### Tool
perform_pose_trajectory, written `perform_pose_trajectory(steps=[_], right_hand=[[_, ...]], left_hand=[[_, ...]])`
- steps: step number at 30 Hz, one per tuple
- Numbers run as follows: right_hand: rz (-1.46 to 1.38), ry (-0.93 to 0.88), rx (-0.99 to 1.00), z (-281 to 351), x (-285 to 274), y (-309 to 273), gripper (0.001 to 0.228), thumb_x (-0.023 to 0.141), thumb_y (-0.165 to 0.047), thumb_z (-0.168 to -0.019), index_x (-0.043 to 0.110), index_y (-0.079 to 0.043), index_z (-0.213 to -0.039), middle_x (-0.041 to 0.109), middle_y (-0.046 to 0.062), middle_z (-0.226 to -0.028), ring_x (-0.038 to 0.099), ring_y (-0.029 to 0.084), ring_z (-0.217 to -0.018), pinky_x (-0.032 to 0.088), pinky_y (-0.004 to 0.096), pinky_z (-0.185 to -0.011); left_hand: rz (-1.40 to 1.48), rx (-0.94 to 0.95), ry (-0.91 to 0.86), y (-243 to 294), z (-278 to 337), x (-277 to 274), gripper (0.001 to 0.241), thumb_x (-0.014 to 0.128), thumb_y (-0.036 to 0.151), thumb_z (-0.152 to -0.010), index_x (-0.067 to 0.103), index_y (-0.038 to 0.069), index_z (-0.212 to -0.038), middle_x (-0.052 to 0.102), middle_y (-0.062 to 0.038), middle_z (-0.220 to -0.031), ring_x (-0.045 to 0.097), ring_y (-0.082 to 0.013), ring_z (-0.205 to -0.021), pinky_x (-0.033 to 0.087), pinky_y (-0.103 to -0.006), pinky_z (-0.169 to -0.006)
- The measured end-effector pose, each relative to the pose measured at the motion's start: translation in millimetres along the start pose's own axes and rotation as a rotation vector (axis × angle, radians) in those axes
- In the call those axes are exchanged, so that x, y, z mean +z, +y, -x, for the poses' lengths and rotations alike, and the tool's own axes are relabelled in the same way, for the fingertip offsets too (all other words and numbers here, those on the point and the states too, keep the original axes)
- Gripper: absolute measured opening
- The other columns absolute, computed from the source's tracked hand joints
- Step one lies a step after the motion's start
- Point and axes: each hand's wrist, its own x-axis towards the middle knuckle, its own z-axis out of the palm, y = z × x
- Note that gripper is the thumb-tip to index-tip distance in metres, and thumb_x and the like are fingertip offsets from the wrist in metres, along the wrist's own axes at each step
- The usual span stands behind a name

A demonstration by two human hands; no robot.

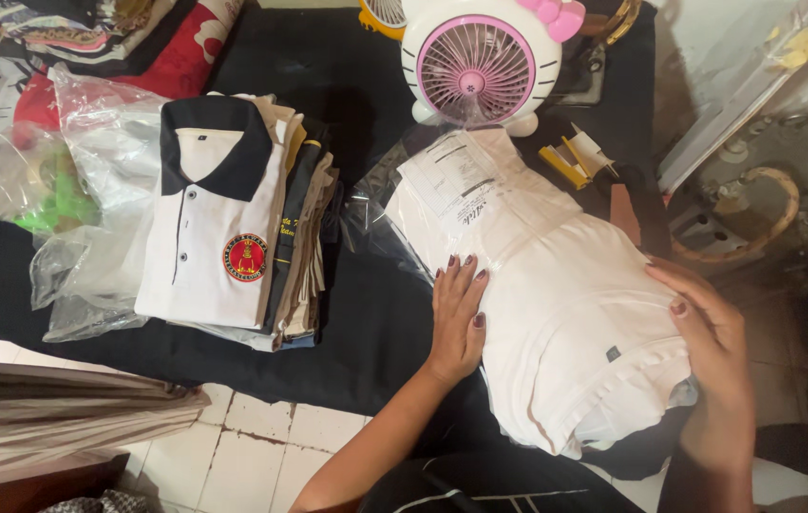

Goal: The person folds a white shirt and places it into a clear plastic bag. They then insert a paper document into the bag with the shirt and seal the package. The person repeats this process with a second shirt, folding it and placing it into a bag before sealing it.

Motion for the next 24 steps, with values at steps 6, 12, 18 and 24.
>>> perform_pose_trajectory(steps=[6,12,18,24], right_hand=[[-0.007,-0.013,-0.022,-1.7,0.5,-2.5,0.035,0.052,-0.008,-0.103,0.065,0.003,-0.133,0.062,0.016,-0.144,0.055,0.022,-0.138,0.036,0.033,-0.119],[-0.016,0.012,-0.021,0.6,2.1,-2.9,0.033,0.051,-0.008,-0.105,0.065,0.003,-0.133,0.063,0.015,-0.143,0.057,0.021,-0.136,0.037,0.032,-0.120],[-0.010,0.039,-0.013,3.0,4.8,-2.1,0.033,0.052,-0.007,-0.104,0.064,0.003,-0.132,0.063,0.015,-0.141,0.057,0.021,-0.135,0.037,0.032,-0.119],[0.023,0.063,0.012,6.8,4.1,3.0,0.033,0.051,-0.008,-0.104,0.065,0.004,-0.132,0.065,0.014,-0.138,0.058,0.020,-0.132,0.038,0.031,-0.116]], left_hand=[[-0.021,0.026,0.032,-1.0,-0.6,2.7,0.050,0.035,0.022,-0.108,0.047,0.004,-0.153,0.037,-0.018,-0.166,0.027,-0.0408,-0.160,0.011,-0.0571,-0.132],[-0.028,0.043,0.019,-3.2,-0.8,0.0,0.050,0.036,0.022,-0.108,0.047,0.004,-0.153,0.038,-0.018,-0.166,0.027,-0.0406,-0.159,0.013,-0.0567,-0.132],[-0.022,0.033,-0.001,0.2,-0.2,-3.8,0.050,0.039,0.018,-0.106,0.046,0.004,-0.154,0.036,-0.019,-0.167,0.026,-0.0420,-0.160,0.013,-0.0576,-0.132],[-0.026,0.079,-0.070,-23.6,17.8,-6.4,0.059,0.050,0.013,-0.096,0.043,0.001,-0.153,0.034,-0.022,-0.166,0.024,-0.0446,-0.159,0.014,-0.0591,-0.130]])
